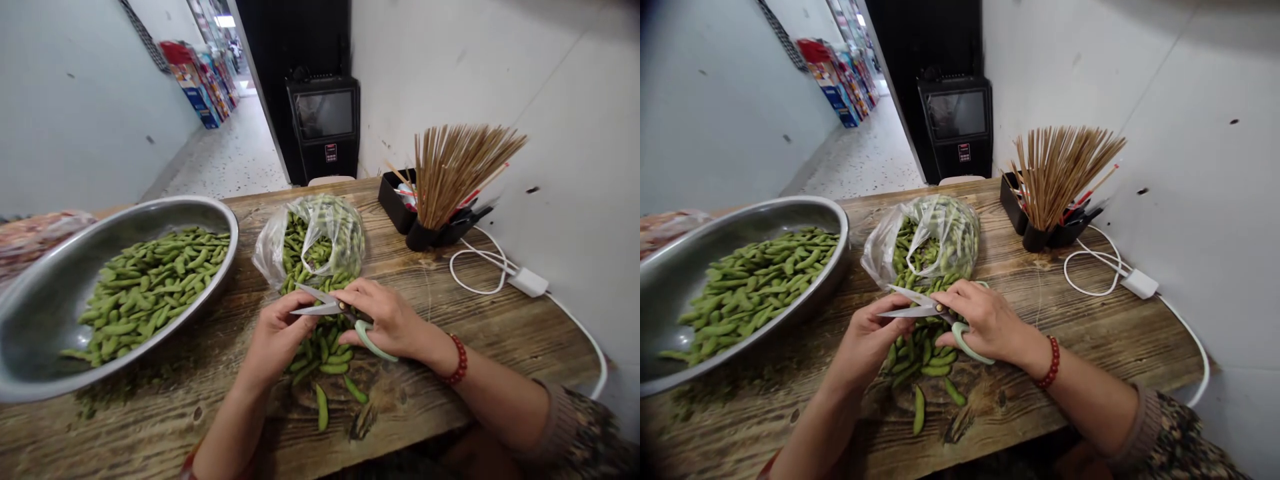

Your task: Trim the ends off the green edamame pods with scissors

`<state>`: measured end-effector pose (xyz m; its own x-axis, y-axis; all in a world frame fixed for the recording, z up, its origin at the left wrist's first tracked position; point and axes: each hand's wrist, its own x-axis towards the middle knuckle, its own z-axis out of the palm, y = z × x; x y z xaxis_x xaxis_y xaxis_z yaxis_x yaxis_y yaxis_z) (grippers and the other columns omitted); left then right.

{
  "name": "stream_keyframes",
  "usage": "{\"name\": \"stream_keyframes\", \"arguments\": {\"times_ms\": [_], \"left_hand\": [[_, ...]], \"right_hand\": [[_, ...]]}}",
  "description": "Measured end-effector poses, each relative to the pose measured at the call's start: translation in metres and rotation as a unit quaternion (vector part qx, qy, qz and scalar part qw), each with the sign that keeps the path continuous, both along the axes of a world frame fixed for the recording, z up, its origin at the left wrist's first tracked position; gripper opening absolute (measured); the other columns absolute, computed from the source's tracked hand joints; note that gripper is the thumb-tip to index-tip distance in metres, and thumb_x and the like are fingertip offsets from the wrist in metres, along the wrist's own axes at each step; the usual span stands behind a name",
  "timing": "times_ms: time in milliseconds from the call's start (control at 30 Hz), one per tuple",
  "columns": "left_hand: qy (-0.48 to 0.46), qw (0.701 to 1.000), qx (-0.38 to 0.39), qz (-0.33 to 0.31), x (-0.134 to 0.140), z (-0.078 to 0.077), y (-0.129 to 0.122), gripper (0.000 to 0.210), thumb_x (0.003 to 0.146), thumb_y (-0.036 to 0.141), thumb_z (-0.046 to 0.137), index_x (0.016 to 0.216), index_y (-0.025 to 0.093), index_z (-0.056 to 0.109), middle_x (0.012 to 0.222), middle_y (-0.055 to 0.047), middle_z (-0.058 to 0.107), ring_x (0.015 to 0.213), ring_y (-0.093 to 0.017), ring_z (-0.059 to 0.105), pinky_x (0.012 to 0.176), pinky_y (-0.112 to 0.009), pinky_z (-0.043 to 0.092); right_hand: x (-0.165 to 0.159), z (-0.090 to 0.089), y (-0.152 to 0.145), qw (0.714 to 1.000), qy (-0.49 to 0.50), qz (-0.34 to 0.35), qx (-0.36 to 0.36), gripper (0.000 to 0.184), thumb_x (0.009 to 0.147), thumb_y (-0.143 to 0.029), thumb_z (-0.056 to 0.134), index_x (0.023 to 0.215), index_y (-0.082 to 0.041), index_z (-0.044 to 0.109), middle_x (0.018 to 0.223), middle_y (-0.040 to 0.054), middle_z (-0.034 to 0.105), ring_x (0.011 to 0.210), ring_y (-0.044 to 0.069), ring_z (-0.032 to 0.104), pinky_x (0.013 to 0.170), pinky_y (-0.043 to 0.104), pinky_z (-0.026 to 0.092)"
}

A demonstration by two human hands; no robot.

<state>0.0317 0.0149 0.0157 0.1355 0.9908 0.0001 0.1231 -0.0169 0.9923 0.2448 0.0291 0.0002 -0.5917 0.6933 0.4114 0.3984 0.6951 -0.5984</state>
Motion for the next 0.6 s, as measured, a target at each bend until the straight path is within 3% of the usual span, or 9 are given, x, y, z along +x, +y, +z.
{"name": "stream_keyframes", "arguments": {"times_ms": [167,333,600], "left_hand": [[0.01,0.999,0.019,0.027,0.004,0.007,-0.002,0.013,0.069,0.024,0.073,0.081,0.019,0.076,0.085,-0.007,0.072,0.082,-0.023,0.063,0.069,-0.028,0.05],[0.003,0.999,0.03,0.023,0.007,0.011,-0.003,0.01,0.067,0.025,0.076,0.075,0.02,0.077,0.081,-0.006,0.073,0.08,-0.025,0.064,0.078,-0.034,0.051],[0.023,0.998,0.06,-0.005,0.003,0.01,-0.002,0.008,0.071,0.021,0.072,0.077,0.021,0.077,0.082,-0.006,0.073,0.077,-0.022,0.064,0.075,-0.031,0.05]], "right_hand": [[0.001,0.002,0.0,1.0,-0.003,-0.003,-0.008,0.062,0.078,-0.038,0.073,0.132,-0.018,0.049,0.106,0.01,0.058,0.094,0.022,0.056,0.082,0.036,0.048],[0.001,0.003,-0.002,1.0,0.01,0.011,0.002,0.063,0.078,-0.042,0.071,0.132,-0.019,0.049,0.104,0.0097,0.058,0.093,0.022,0.055,0.081,0.036,0.048],[0.0,0.003,0.0,1.0,0.014,0.022,0.003,0.059,0.077,-0.041,0.073,0.128,-0.017,0.053,0.1,0.0091,0.057,0.09,0.021,0.054,0.08,0.035,0.047]]}}
